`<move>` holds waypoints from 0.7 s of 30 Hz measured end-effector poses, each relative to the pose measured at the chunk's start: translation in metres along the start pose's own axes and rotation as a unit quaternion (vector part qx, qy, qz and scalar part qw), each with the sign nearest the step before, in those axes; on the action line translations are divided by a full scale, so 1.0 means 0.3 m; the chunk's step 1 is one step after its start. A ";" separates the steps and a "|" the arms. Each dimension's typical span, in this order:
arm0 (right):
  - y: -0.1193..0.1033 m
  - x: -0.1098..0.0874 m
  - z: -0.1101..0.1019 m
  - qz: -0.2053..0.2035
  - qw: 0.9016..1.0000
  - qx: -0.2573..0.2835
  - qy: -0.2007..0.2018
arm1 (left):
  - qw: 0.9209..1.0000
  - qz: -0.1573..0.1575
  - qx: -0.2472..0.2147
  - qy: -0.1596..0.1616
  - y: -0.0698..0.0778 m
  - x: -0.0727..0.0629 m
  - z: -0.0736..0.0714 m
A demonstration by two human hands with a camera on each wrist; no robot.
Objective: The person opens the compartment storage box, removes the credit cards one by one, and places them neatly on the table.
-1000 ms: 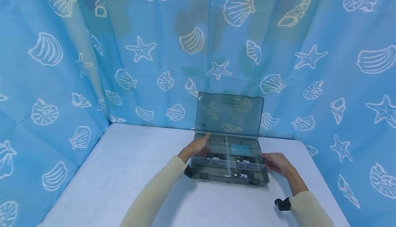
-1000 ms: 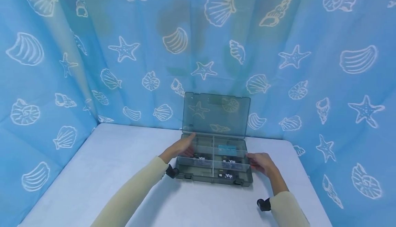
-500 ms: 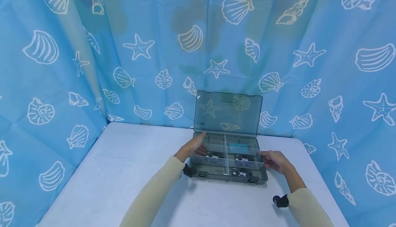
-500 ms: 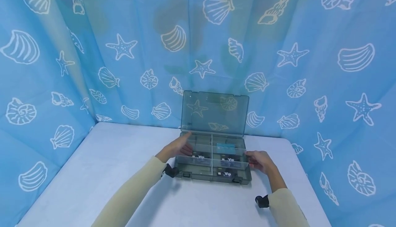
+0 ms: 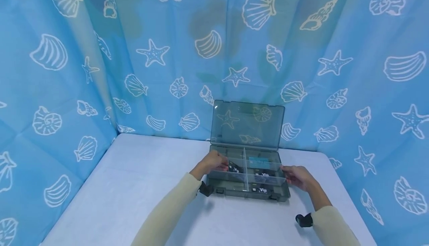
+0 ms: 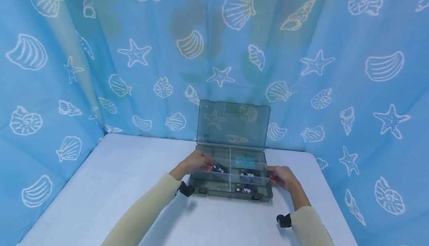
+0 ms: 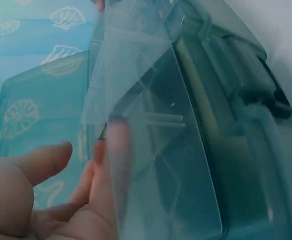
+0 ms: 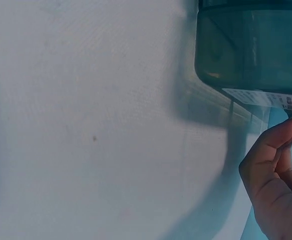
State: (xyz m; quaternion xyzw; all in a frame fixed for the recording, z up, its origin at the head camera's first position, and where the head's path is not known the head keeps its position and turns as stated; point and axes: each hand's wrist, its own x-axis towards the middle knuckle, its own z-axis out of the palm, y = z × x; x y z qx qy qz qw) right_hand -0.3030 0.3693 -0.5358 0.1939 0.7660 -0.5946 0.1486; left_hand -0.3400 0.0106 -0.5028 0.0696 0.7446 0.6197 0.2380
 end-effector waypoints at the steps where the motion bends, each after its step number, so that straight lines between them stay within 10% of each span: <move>1: -0.001 -0.001 0.001 0.002 1.000 0.000 0.003 | 1.000 0.003 0.001 0.005 -0.003 0.003 0.004; 13: 0.001 -0.005 -0.004 0.005 1.000 0.004 -0.006 | 0.995 0.034 0.071 0.063 -0.021 0.014 0.048; 21: -0.004 -0.004 0.000 0.013 1.000 0.005 0.004 | 0.997 0.022 0.017 0.071 -0.013 0.017 -0.014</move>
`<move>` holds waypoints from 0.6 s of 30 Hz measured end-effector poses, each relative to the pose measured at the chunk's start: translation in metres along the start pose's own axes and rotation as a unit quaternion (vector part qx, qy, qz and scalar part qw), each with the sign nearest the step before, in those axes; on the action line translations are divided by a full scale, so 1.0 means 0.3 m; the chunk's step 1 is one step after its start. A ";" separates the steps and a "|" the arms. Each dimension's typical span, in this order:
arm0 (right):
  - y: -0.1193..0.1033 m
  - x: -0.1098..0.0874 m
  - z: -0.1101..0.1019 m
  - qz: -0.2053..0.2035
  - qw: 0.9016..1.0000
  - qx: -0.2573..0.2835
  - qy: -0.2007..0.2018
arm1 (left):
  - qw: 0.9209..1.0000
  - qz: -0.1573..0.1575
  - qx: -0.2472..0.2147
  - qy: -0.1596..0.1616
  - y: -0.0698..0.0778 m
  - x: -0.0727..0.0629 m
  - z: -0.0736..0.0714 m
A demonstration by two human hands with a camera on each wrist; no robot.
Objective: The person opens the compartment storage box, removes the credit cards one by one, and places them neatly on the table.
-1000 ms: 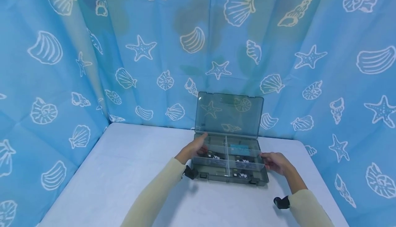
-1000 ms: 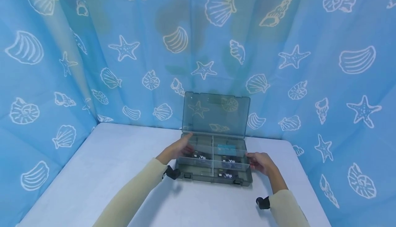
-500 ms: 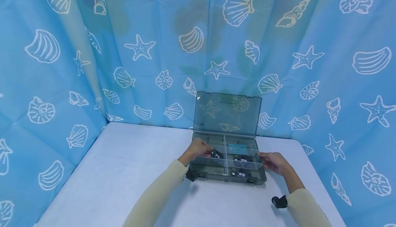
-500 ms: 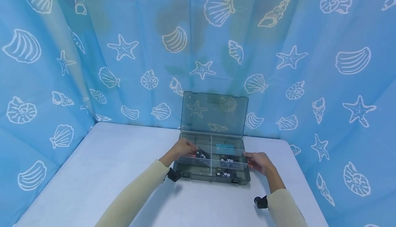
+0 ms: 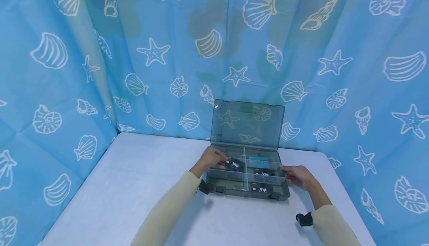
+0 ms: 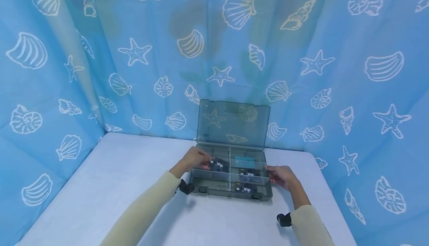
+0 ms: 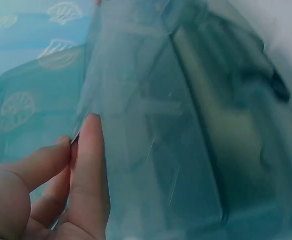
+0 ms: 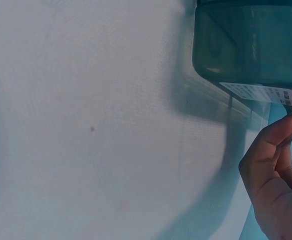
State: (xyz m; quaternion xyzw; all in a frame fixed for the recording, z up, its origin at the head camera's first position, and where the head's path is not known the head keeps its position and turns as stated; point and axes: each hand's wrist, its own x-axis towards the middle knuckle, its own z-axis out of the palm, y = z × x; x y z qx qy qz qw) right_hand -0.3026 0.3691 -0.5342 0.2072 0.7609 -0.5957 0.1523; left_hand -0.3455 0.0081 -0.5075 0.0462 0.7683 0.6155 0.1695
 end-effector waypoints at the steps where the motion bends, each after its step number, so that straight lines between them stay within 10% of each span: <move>1: -0.001 -0.001 0.000 0.000 1.000 0.000 0.000 | 1.000 -0.005 -0.005 0.000 0.004 0.002 -0.016; 18: 0.008 0.011 -0.004 -0.002 1.000 -0.006 0.000 | 0.984 -0.082 -0.083 0.133 -0.069 0.026 -0.366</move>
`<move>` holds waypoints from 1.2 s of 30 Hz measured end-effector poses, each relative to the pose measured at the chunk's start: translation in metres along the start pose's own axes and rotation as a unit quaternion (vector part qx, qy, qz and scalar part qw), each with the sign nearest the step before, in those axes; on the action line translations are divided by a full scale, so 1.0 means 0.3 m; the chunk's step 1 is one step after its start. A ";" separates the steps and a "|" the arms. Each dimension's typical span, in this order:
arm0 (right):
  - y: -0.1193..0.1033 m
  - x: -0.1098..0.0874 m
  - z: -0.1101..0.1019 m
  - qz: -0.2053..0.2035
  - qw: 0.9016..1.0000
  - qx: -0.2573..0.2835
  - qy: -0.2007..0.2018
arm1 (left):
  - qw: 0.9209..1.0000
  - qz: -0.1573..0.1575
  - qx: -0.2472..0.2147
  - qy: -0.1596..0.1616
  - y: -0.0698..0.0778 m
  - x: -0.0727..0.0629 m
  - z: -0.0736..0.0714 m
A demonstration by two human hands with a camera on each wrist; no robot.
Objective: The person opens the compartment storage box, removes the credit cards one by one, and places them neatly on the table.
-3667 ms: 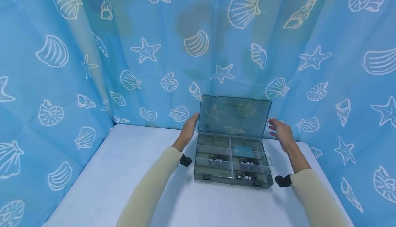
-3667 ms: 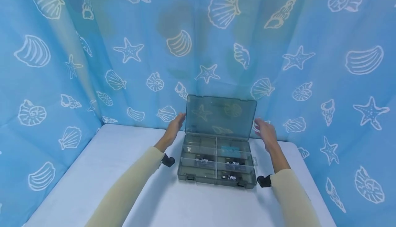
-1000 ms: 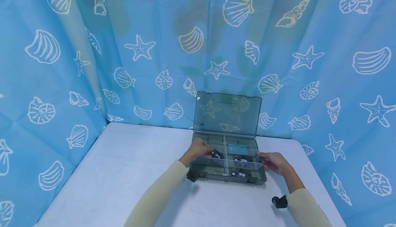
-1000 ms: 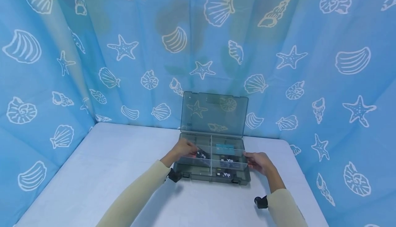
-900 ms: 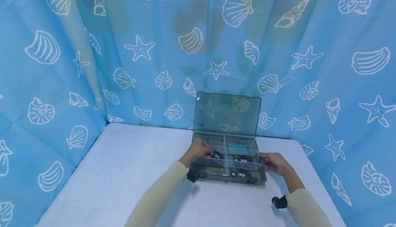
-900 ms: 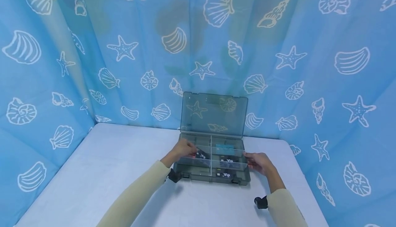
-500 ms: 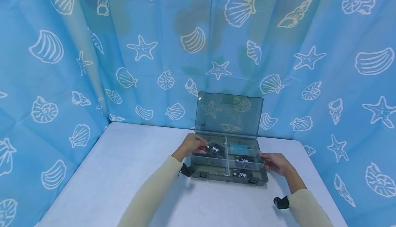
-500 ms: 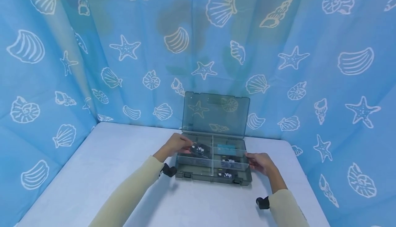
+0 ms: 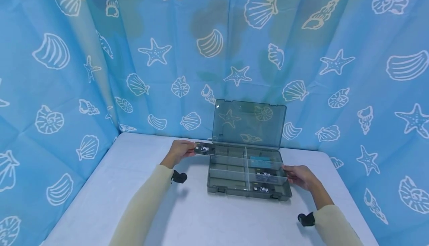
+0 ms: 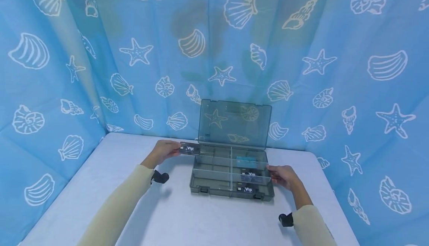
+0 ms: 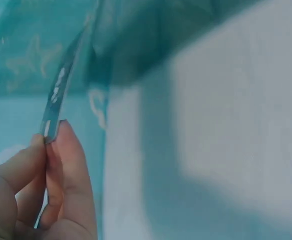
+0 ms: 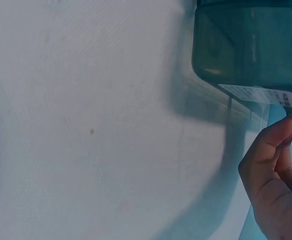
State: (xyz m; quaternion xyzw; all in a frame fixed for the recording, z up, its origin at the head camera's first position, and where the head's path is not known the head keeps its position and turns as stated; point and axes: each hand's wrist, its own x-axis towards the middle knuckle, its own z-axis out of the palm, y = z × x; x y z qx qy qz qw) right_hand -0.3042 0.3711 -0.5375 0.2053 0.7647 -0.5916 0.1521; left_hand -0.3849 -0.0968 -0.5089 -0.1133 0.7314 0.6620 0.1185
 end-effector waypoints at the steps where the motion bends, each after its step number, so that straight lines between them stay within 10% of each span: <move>1: -0.001 0.000 -0.001 -0.001 1.000 -0.001 -0.001 | 1.000 -0.005 -0.003 0.009 -0.009 0.003 -0.018; 13: -0.018 0.009 0.009 -0.003 1.000 -0.018 0.005 | 0.996 -0.033 0.023 0.083 -0.072 0.009 -0.111; 36: -0.004 -0.011 -0.009 -0.010 0.999 -0.049 0.011 | 0.983 0.000 0.152 0.100 -0.115 0.062 -0.065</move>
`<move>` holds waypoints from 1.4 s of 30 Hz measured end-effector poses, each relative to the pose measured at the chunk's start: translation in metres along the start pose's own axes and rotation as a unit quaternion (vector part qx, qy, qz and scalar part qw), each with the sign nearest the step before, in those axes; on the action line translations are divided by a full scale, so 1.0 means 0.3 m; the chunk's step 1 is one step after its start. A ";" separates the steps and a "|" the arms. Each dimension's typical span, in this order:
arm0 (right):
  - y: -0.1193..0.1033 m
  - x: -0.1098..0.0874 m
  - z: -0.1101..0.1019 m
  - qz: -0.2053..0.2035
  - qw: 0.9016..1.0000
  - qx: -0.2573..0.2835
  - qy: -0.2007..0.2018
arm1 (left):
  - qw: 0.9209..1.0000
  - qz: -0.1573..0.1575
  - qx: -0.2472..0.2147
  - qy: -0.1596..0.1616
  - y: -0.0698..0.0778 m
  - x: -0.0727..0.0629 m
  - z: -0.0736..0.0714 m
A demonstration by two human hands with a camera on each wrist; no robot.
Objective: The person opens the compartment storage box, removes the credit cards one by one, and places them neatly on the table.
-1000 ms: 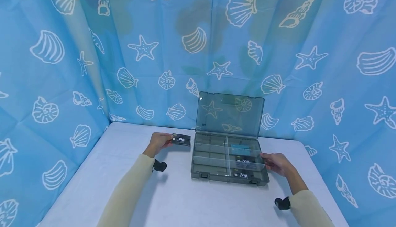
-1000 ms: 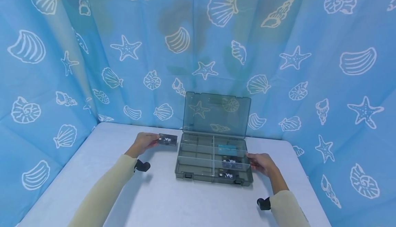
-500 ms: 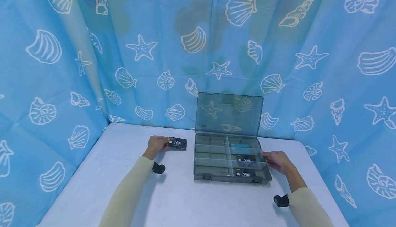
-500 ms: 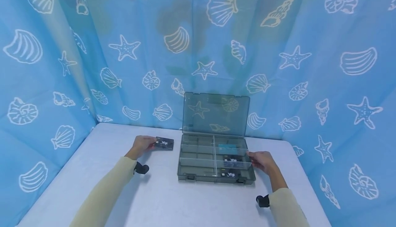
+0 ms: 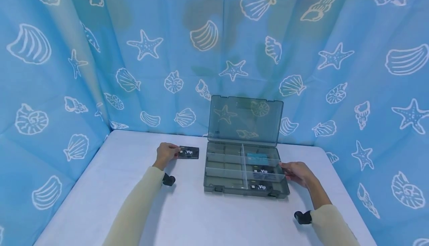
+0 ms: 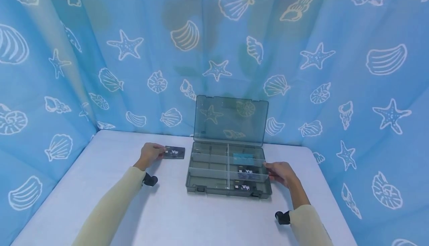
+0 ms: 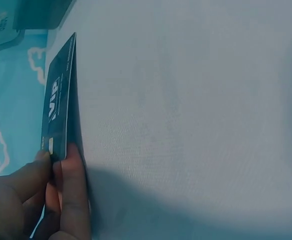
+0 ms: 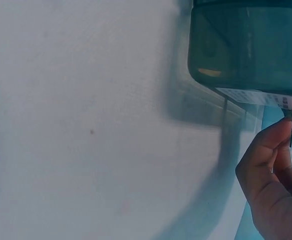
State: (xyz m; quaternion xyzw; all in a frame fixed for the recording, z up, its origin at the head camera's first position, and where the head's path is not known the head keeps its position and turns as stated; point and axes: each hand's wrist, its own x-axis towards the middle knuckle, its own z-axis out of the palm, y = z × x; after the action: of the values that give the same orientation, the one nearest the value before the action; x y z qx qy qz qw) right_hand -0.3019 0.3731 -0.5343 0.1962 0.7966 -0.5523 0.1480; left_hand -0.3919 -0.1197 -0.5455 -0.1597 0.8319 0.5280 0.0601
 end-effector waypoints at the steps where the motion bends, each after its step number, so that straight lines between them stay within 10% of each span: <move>1: 0.000 -0.001 0.000 0.000 1.000 0.000 0.002 | 1.000 0.001 0.005 0.002 0.003 0.000 -0.001; 42: -0.003 -0.006 0.005 0.013 1.000 -0.004 0.024 | 0.977 0.057 0.205 0.012 0.064 -0.004 0.044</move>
State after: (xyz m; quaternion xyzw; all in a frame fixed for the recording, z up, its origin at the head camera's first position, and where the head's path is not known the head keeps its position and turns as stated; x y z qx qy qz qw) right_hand -0.3005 0.3712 -0.5332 0.2194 0.7997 -0.5419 0.1368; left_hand -0.3981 -0.1001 -0.5345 -0.1024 0.9310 0.3465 0.0509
